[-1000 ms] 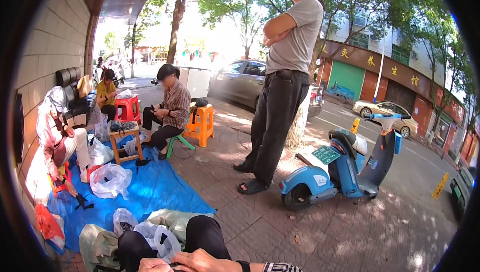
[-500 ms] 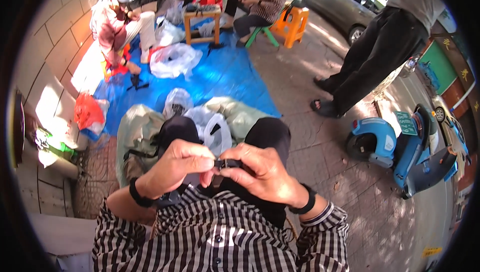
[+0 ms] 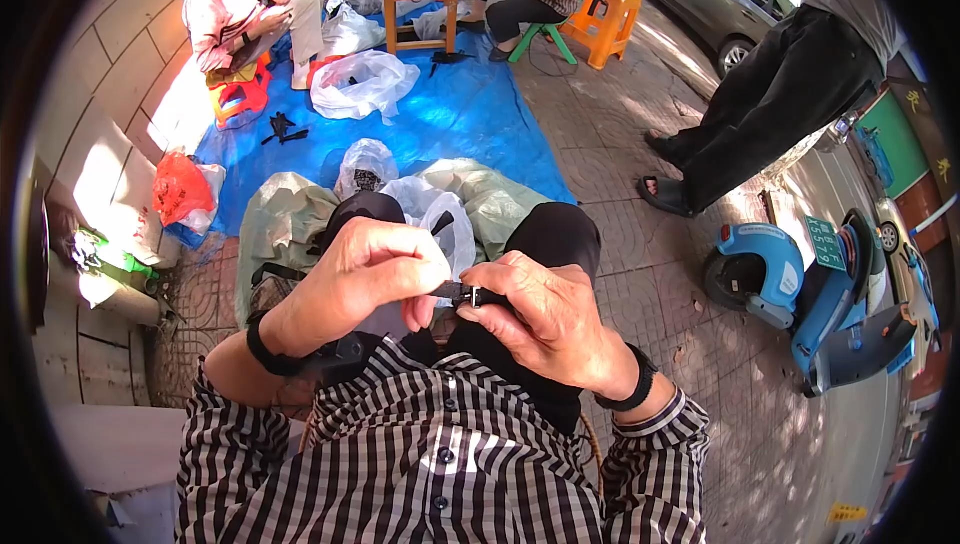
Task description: Assembling small plastic components onto a black shoe strap while seated outdoors.
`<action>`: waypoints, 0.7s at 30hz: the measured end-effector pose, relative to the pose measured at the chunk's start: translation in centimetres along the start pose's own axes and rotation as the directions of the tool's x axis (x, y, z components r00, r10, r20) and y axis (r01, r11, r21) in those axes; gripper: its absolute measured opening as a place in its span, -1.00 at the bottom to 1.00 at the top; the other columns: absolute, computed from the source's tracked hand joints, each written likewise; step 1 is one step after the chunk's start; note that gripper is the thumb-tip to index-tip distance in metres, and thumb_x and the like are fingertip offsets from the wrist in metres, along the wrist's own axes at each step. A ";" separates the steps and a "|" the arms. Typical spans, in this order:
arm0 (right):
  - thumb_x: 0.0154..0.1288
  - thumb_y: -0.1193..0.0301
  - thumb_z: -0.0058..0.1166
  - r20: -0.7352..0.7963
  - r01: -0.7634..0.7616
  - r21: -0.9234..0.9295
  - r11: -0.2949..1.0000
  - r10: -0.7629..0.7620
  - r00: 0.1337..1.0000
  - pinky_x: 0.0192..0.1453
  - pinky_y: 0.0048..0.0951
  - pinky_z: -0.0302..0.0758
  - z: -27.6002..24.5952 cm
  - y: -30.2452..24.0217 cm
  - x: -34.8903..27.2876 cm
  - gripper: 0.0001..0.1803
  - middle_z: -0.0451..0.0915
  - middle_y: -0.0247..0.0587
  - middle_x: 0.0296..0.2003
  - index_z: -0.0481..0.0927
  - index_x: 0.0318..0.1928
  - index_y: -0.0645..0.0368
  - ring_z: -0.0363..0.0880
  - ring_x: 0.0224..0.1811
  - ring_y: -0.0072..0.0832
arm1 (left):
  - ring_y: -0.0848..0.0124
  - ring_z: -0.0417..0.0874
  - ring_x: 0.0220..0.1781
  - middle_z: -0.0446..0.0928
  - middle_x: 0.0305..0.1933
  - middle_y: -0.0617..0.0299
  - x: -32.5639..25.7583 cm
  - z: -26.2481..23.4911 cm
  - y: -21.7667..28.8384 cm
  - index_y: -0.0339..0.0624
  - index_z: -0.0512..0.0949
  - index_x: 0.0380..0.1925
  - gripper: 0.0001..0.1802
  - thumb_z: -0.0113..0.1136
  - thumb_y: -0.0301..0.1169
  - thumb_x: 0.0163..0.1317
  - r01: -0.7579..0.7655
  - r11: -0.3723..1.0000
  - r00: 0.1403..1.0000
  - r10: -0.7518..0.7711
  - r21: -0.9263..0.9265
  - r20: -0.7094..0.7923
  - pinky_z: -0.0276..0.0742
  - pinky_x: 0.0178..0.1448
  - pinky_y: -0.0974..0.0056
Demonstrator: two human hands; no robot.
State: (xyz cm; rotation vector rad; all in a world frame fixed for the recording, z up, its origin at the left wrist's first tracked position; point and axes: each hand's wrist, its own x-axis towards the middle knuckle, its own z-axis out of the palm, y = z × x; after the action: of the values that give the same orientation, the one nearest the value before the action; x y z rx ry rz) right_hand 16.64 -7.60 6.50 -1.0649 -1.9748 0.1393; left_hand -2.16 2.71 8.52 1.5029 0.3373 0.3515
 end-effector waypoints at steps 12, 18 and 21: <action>0.05 0.50 0.23 -0.062 0.017 0.040 0.999 -0.014 0.998 -0.52 -0.49 0.43 0.7 0.0 0.0 -0.73 0.55 -0.24 -0.45 0.53 -0.19 0.21 0.55 -0.53 -0.40 | 0.59 0.48 -0.62 0.47 -0.63 0.28 -0.9 0.8 -0.8 -0.31 0.48 -0.45 -0.77 -0.03 -0.40 0.34 -0.161 0.974 0.986 0.165 0.159 -0.011 0.39 -0.55 0.49; 0.04 0.49 0.24 -0.079 -0.031 0.051 0.998 0.035 0.996 -0.51 -0.52 0.44 0.8 -0.4 0.1 -0.76 0.58 -0.21 -0.43 0.55 -0.23 0.22 0.57 -0.53 -0.42 | 0.61 0.47 -0.63 0.46 -0.64 0.29 -1.5 1.2 -1.1 -0.30 0.48 -0.45 -0.77 -0.03 -0.39 0.35 -0.213 0.959 0.971 0.228 0.190 -0.064 0.39 -0.54 0.50; 0.09 0.49 0.23 -0.056 -0.054 0.105 0.993 0.060 0.997 -0.51 -0.56 0.45 0.9 -0.4 -0.2 -0.78 0.59 -0.20 -0.42 0.55 -0.23 0.25 0.59 -0.53 -0.48 | 0.61 0.47 -0.62 0.47 -0.63 0.29 -1.7 1.1 -0.9 -0.30 0.48 -0.43 -0.78 -0.02 -0.39 0.35 -0.181 0.975 0.981 0.188 0.128 -0.050 0.40 -0.53 0.51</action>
State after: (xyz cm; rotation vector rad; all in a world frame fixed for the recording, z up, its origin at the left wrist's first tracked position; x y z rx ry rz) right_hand 15.76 -7.72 6.01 -1.0473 -1.8647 0.2360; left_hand -3.22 0.98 7.71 1.6513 0.2727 0.5341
